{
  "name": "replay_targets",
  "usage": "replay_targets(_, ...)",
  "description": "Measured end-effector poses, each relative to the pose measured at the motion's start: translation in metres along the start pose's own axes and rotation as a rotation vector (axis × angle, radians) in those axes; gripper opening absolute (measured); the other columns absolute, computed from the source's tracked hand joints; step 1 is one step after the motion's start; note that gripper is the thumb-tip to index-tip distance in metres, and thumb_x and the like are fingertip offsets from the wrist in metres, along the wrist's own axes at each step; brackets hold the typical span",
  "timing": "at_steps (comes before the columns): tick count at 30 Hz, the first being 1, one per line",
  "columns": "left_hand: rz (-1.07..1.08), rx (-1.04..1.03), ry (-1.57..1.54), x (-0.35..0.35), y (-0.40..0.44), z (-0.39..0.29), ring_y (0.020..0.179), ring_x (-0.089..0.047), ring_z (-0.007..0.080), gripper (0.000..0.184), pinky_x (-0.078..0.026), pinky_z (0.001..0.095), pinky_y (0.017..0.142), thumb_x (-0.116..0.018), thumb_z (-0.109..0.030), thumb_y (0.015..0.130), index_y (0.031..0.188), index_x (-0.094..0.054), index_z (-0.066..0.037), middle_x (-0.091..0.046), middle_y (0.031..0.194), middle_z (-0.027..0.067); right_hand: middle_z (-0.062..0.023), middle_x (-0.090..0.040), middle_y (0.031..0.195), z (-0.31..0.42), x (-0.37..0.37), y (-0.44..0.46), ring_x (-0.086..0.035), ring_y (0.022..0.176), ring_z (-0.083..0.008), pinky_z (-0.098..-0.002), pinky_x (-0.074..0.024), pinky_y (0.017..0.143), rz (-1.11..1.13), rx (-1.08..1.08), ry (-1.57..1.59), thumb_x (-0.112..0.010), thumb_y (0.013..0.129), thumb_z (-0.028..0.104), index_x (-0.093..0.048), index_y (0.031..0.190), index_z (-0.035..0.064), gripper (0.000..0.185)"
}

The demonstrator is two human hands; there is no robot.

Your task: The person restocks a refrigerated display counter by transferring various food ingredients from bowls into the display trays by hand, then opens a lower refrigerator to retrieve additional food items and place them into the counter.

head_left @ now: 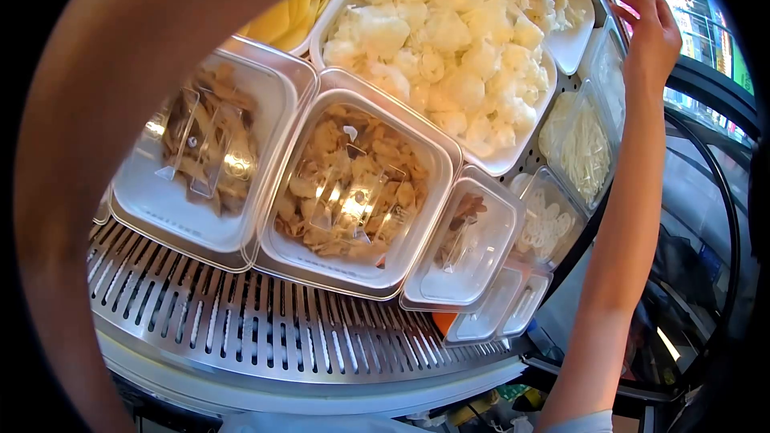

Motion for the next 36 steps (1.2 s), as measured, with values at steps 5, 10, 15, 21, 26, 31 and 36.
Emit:
replay_targets(5, -0.061, -0.042, 0.128, -0.041, 0.013, 0.004, 0.114, -0.058, 0.0482, 0.075, -0.053, 0.0499, 0.095, -0.061, 0.001, 0.083, 0.148, -0.026, -0.014, -0.040, 0.135, 0.0326, -0.0182, -0.050, 0.137, -0.038, -0.034, 0.013, -0.058, 0.115, -0.0315, -0.0447, -0.0507, 0.095, 0.229, -0.533, 0.185, -0.072, 0.085, 0.052, -0.042, 0.145, 0.0069, 0.080)
replay_targets(10, -0.097, -0.020, 0.165, -0.074, 0.026, 0.012, 0.113, -0.058, 0.0488, 0.080, -0.052, 0.0501, 0.095, -0.062, -0.002, 0.084, 0.152, -0.025, -0.019, -0.039, 0.135, 0.0328, -0.0112, -0.062, 0.124, -0.151, -0.033, 0.058, -0.063, 0.110, -0.0270, -0.0379, -0.0548, 0.092, 0.248, -0.489, 0.587, -0.072, 0.090, 0.031, -0.051, 0.134, 0.0079, 0.054)
replay_targets(15, -0.126, -0.034, 0.088, -0.075, 0.032, 0.022, 0.109, -0.059, 0.0488, 0.082, -0.051, 0.0500, 0.096, -0.059, -0.003, 0.085, 0.154, -0.025, -0.030, -0.040, 0.133, 0.0333, -0.0082, -0.064, 0.121, -0.151, -0.018, 0.029, -0.063, 0.107, -0.0245, -0.0389, -0.0523, 0.092, 0.073, -0.537, 0.335, -0.062, 0.090, 0.002, -0.052, 0.131, 0.0057, 0.043)
replay_targets(21, -0.203, -0.157, 0.084, -0.068, 0.051, 0.031, 0.112, -0.056, 0.0503, 0.087, -0.049, 0.0505, 0.096, -0.053, 0.006, 0.080, 0.154, -0.026, -0.030, -0.041, 0.130, 0.0329, -0.0094, -0.066, 0.120, -0.142, -0.015, 0.011, -0.065, 0.104, -0.0215, -0.0334, -0.0514, 0.088, 0.013, -0.448, 0.221, -0.067, 0.086, 0.002, -0.056, 0.129, 0.0010, 0.045)
replay_targets(26, -0.279, -0.285, 0.080, -0.064, 0.062, 0.033, 0.116, -0.053, 0.0495, 0.088, -0.047, 0.0507, 0.097, -0.050, 0.011, 0.077, 0.153, -0.031, -0.028, -0.042, 0.129, 0.0312, -0.0140, -0.071, 0.103, -0.156, 0.003, 0.008, -0.067, 0.090, -0.0193, -0.0331, -0.0524, 0.078, -0.108, -0.293, 0.053, -0.078, 0.075, 0.016, -0.069, 0.113, -0.0036, 0.044)
replay_targets(31, -0.309, -0.476, 0.168, -0.054, 0.067, 0.020, 0.117, -0.052, 0.0478, 0.085, -0.045, 0.0488, 0.100, -0.047, 0.014, 0.078, 0.152, -0.034, -0.025, -0.043, 0.128, 0.0293, -0.0125, -0.072, 0.101, -0.165, 0.006, -0.014, -0.068, 0.092, -0.0204, -0.0341, -0.0522, 0.081, -0.004, -0.422, -0.030, -0.078, 0.073, 0.025, -0.072, 0.111, 0.0007, 0.045)
replay_targets(36, -0.344, -0.578, 0.089, -0.039, 0.060, 0.020, 0.119, -0.050, 0.0461, 0.080, -0.043, 0.0461, 0.103, -0.044, 0.015, 0.079, 0.150, -0.039, -0.020, -0.044, 0.128, 0.0284, -0.0094, -0.070, 0.113, -0.116, 0.010, -0.023, -0.066, 0.097, -0.0196, -0.0326, -0.0495, 0.087, 0.159, -0.319, -0.660, -0.071, 0.083, 0.021, -0.058, 0.132, 0.0006, 0.055)
Point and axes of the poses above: each hand's wrist, its own y-axis towards the middle knuckle, its own x-axis out of the back of the hand, z = x × y, the point moved 7 cm from there along y, towards the middle knuckle
